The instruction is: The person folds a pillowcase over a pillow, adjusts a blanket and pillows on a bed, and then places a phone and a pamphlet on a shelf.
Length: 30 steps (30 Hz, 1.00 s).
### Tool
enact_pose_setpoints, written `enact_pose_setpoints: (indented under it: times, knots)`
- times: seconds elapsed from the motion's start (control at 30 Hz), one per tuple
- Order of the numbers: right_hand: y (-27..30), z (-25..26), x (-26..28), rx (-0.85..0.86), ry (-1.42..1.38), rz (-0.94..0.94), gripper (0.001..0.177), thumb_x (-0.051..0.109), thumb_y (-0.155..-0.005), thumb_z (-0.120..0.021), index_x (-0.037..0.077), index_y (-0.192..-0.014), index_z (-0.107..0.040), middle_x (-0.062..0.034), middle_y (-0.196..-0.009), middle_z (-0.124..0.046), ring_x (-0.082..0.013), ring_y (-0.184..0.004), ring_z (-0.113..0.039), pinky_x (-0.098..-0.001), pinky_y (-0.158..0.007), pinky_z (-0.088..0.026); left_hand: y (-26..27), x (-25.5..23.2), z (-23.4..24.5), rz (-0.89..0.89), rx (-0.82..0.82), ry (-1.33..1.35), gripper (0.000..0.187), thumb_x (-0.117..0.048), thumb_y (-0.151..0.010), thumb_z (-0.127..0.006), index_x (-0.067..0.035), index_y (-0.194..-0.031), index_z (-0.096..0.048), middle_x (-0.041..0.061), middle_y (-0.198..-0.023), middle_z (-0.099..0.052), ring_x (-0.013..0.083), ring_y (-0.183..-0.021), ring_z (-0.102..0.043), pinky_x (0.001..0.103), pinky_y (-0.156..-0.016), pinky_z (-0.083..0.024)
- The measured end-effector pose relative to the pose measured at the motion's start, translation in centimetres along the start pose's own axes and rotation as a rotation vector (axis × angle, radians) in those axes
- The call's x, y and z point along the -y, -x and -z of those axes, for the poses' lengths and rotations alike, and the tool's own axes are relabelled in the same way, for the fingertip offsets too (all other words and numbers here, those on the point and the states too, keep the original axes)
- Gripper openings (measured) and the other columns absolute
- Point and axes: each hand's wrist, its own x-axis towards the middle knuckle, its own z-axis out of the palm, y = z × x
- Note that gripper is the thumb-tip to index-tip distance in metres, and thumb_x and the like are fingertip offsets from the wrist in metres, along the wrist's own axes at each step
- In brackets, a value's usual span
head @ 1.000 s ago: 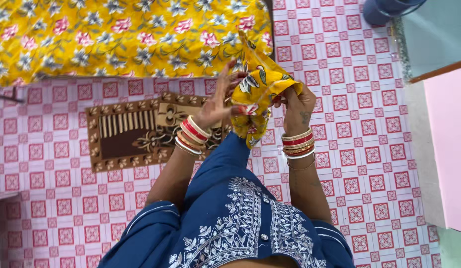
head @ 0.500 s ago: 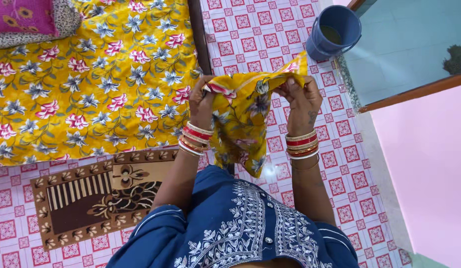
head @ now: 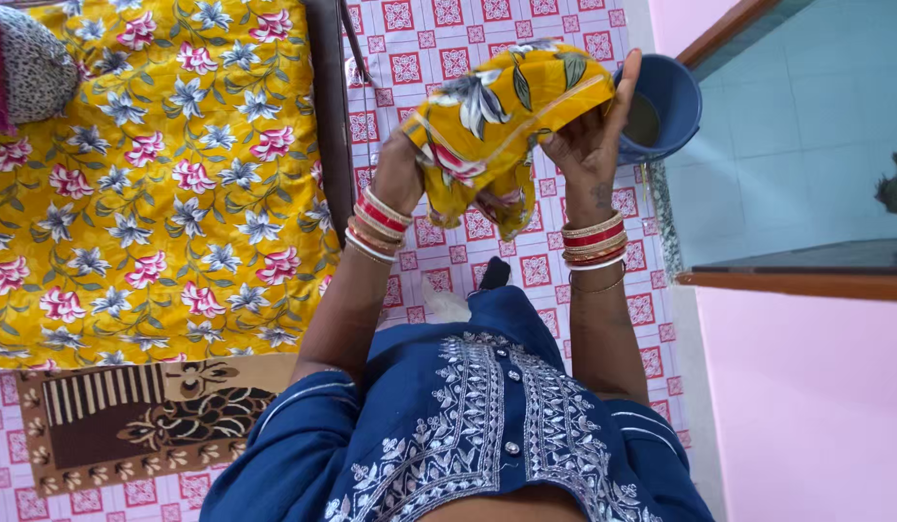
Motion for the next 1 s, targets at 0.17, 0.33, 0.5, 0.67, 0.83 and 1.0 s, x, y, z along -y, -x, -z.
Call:
enact_pose_setpoints:
  times: [0.17, 0.33, 0.5, 0.67, 0.83, 1.0]
  knots:
    - [-4.4, 4.3, -8.3, -0.036, 0.127, -0.121, 0.116, 0.022, -0.09, -0.085, 0.013, -0.171, -0.002, -0.0142, -0.143, -0.058, -0.0261, -0.128, -0.063, -0.0383, -0.106, -0.056, -11.4, -3.9, -6.0, -0.213, 0.032, 0.602, 0.038, -0.028, -0.105, -0.047, -0.004, -0.13, -0.062, 0.013, -0.12, -0.074, 0.0284, -0.108, -0.071, 0.04, -0.079, -0.057]
    - [-9.1, 3.4, -15.7, 0.078, 0.608, 0.024, 0.092, 0.017, -0.089, -0.086, -0.001, -0.158, -0.029, -0.0221, -0.148, -0.047, -0.0334, -0.137, -0.053, -0.0456, -0.117, -0.045, -17.6, -5.0, -8.3, -0.687, -0.071, -0.557, 0.037, -0.029, -0.11, -0.064, -0.005, -0.139, -0.06, 0.014, -0.134, -0.069, 0.0337, -0.123, -0.068, 0.05, -0.106, -0.057]
    - [-19.3, 3.7, -19.5, 0.011, 0.768, 0.292, 0.069, 0.017, -0.089, -0.083, -0.004, -0.141, -0.044, -0.0211, -0.144, -0.043, -0.0318, -0.13, -0.052, -0.0449, -0.11, -0.045, -25.4, -9.4, -4.2, -0.419, 0.107, 0.586, 0.047, -0.036, -0.112, -0.041, -0.005, -0.145, -0.056, 0.011, -0.145, -0.063, 0.0299, -0.136, -0.059, 0.05, -0.122, -0.044]
    - [-28.7, 4.4, -31.4, 0.162, 0.755, 0.075, 0.052, 0.014, -0.093, -0.083, -0.001, -0.135, -0.056, -0.0119, -0.119, -0.064, -0.0219, -0.109, -0.061, -0.0385, -0.098, -0.05, -33.8, -13.5, 0.4, -0.532, 0.08, 0.576, 0.046, -0.034, -0.112, -0.04, -0.005, -0.145, -0.056, 0.011, -0.146, -0.062, 0.0308, -0.138, -0.058, 0.052, -0.124, -0.041]
    - [-38.3, 5.6, -42.5, 0.477, 0.385, -0.174, 0.036, 0.006, -0.087, -0.072, -0.002, -0.121, -0.061, -0.0104, -0.116, -0.064, -0.019, -0.107, -0.062, -0.032, -0.095, -0.05, -41.9, -19.0, 6.1, -0.62, -0.104, 0.571, 0.043, -0.03, -0.108, -0.041, -0.007, -0.141, -0.057, 0.011, -0.14, -0.064, 0.0316, -0.131, -0.062, 0.052, -0.116, -0.049]
    - [-49.3, 4.3, -40.1, 0.025, -0.369, -0.575, 0.014, 0.006, -0.095, -0.06, 0.006, -0.108, -0.059, -0.002, -0.105, -0.065, -0.0123, -0.097, -0.063, -0.0291, -0.091, -0.053, -47.3, -22.1, 16.2, -0.778, -0.065, 0.306, 0.036, -0.029, -0.124, -0.046, 0.003, -0.136, -0.059, 0.016, -0.117, -0.069, 0.0252, -0.102, -0.066, 0.037, -0.09, -0.057]
